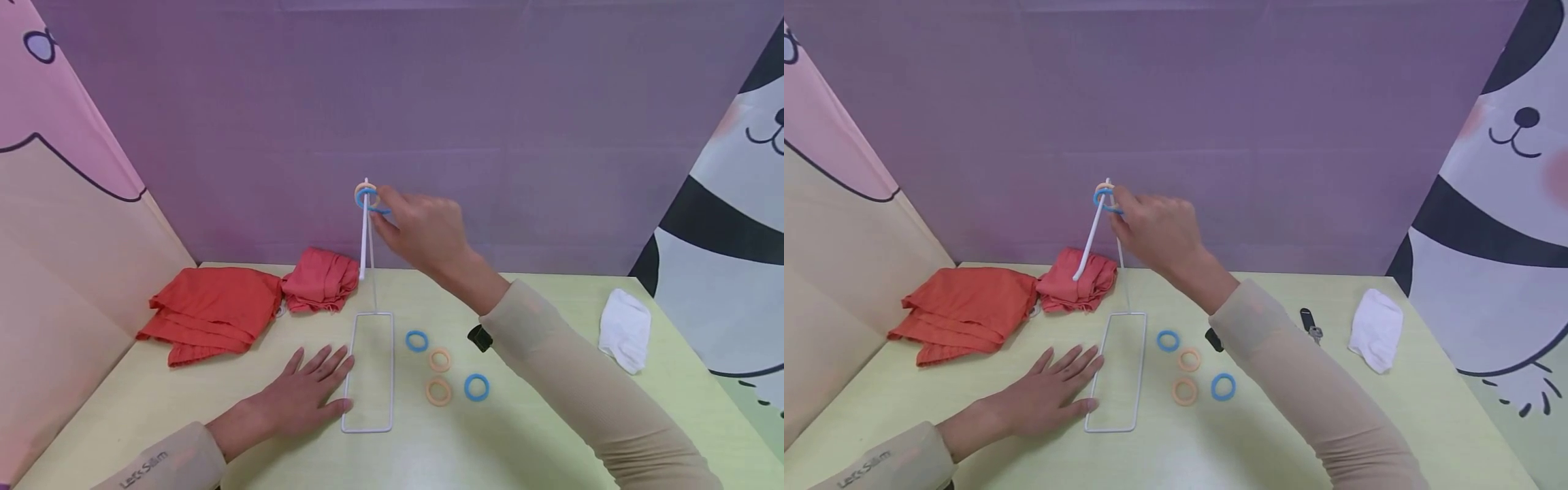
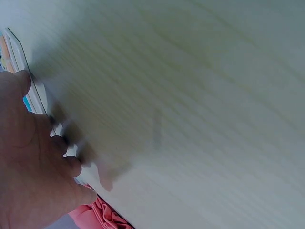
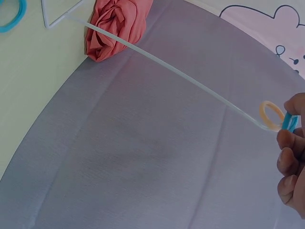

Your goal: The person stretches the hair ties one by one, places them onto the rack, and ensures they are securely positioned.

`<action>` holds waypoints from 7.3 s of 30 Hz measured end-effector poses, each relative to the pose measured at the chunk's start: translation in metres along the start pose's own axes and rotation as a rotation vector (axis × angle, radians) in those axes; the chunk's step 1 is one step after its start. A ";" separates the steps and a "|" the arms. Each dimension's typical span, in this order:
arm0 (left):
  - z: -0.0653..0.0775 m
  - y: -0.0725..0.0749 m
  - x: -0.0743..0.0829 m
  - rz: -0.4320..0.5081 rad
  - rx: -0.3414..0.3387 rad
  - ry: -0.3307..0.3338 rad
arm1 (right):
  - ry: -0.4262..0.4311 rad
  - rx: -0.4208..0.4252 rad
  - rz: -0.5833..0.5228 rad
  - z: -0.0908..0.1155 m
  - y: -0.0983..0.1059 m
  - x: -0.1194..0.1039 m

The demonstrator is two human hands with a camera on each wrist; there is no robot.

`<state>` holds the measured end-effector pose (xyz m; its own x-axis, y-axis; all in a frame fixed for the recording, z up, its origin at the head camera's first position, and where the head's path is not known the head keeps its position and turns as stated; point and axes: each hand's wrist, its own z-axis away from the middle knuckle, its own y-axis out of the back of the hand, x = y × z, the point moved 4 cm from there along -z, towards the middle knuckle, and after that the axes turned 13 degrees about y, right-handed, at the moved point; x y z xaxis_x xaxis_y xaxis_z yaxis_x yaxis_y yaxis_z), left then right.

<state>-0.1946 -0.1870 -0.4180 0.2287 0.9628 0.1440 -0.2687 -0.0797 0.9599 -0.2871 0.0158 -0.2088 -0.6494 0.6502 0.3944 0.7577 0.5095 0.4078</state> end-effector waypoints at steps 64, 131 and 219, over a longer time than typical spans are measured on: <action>0.005 0.005 -0.002 -0.018 0.000 0.003 | -0.323 -1.104 -0.508 0.237 0.058 -0.022; 0.005 0.004 -0.001 -0.012 -0.033 0.023 | 0.214 0.013 -0.302 0.041 0.130 -0.052; 0.009 0.007 -0.004 0.003 -0.016 -0.009 | -0.255 -0.526 -0.306 0.092 0.039 0.004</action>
<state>-0.1893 -0.1933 -0.4098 0.2363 0.9602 0.1488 -0.2842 -0.0781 0.9556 -0.2540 0.0898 -0.2668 -0.7458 0.6660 0.0154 0.3669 0.3913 0.8440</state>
